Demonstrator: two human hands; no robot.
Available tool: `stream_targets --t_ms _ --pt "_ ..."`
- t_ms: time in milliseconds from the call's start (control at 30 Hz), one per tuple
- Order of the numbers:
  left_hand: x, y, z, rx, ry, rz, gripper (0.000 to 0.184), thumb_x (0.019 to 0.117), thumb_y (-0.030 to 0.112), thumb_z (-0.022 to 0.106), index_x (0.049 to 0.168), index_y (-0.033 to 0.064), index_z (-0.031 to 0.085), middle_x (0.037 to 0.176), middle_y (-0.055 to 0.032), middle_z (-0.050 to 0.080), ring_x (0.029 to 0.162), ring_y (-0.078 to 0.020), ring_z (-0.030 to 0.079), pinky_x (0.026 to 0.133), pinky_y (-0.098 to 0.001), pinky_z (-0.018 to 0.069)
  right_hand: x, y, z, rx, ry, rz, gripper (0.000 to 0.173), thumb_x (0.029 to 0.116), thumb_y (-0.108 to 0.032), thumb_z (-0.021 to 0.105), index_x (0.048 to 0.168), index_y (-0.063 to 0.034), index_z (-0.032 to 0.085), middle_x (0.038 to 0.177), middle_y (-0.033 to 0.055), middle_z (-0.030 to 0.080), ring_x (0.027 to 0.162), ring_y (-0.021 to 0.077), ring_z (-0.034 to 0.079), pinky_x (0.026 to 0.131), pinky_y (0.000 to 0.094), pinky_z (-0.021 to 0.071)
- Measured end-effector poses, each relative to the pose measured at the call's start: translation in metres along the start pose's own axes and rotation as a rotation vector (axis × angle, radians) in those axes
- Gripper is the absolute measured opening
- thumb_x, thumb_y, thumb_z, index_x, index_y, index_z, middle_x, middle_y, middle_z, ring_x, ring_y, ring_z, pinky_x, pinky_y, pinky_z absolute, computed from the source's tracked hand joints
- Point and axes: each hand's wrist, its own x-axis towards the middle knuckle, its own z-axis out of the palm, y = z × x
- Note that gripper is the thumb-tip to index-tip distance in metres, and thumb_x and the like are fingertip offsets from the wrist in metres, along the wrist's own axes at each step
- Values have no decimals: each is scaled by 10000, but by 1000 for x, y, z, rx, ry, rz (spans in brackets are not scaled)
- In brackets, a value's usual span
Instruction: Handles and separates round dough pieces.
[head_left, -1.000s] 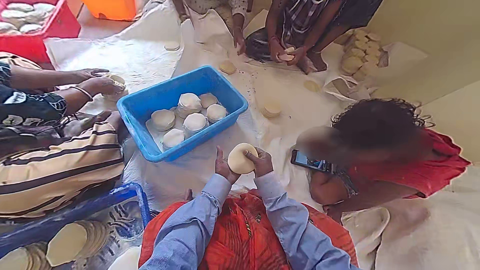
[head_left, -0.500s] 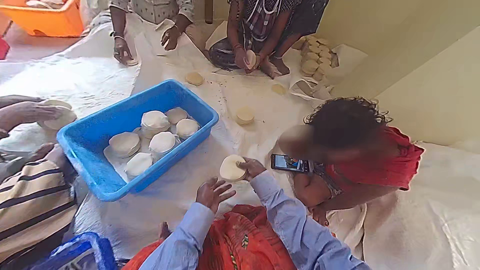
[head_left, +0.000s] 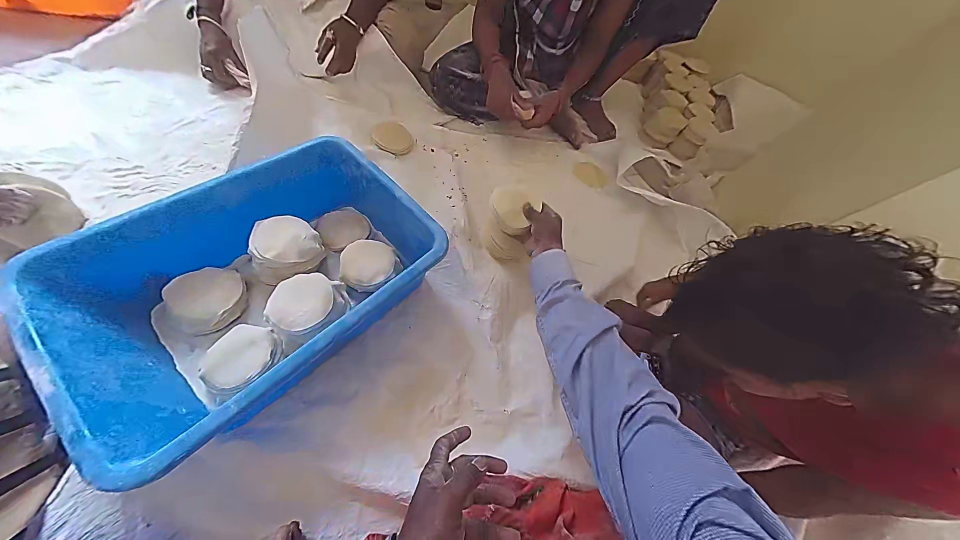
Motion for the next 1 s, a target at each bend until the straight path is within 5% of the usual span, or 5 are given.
stream_targets --t_ms 100,400,633,900,1000 --pt "4 -2 -3 -5 -15 -10 474 1064 41 349 1522 60 227 1039 -176 703 822 -323 747 655 -463 641 18 38 -8 -155 37 44 412 1031 -164 612 1412 -18 548 1359 239 590 1177 346 640 914 549 584" --pt "3 -5 -2 -19 -33 11 471 1068 39 333 1523 73 215 1027 -184 707 812 -334 751 653 -462 647 32 25 -17 -377 33 -5 366 979 -128 665 1326 -19 627 1253 217 651 1087 328 672 877 532 587" --pt "2 -5 -1 -13 -6 15 494 1067 45 338 1535 75 184 1023 -187 703 812 -346 751 636 -463 645 19 5 -21 -817 149 -17 344 966 -230 703 1236 -17 707 1318 203 655 1271 338 590 1071 518 448" --pt "3 -4 -1 -6 27 -2 509 1061 40 394 1538 71 220 995 -191 680 784 -342 742 627 -473 643 -12 -14 -21 -1056 160 -16 406 978 -265 657 1316 -39 652 1379 187 629 1304 343 589 1064 539 475" --pt "4 -2 -2 34 45 -3 483 1071 57 409 1528 57 252 1000 -192 679 745 -322 736 593 -444 633 -40 -12 -43 -932 150 -111 453 993 -244 640 1367 9 596 1366 253 614 1295 406 578 1077 568 458"
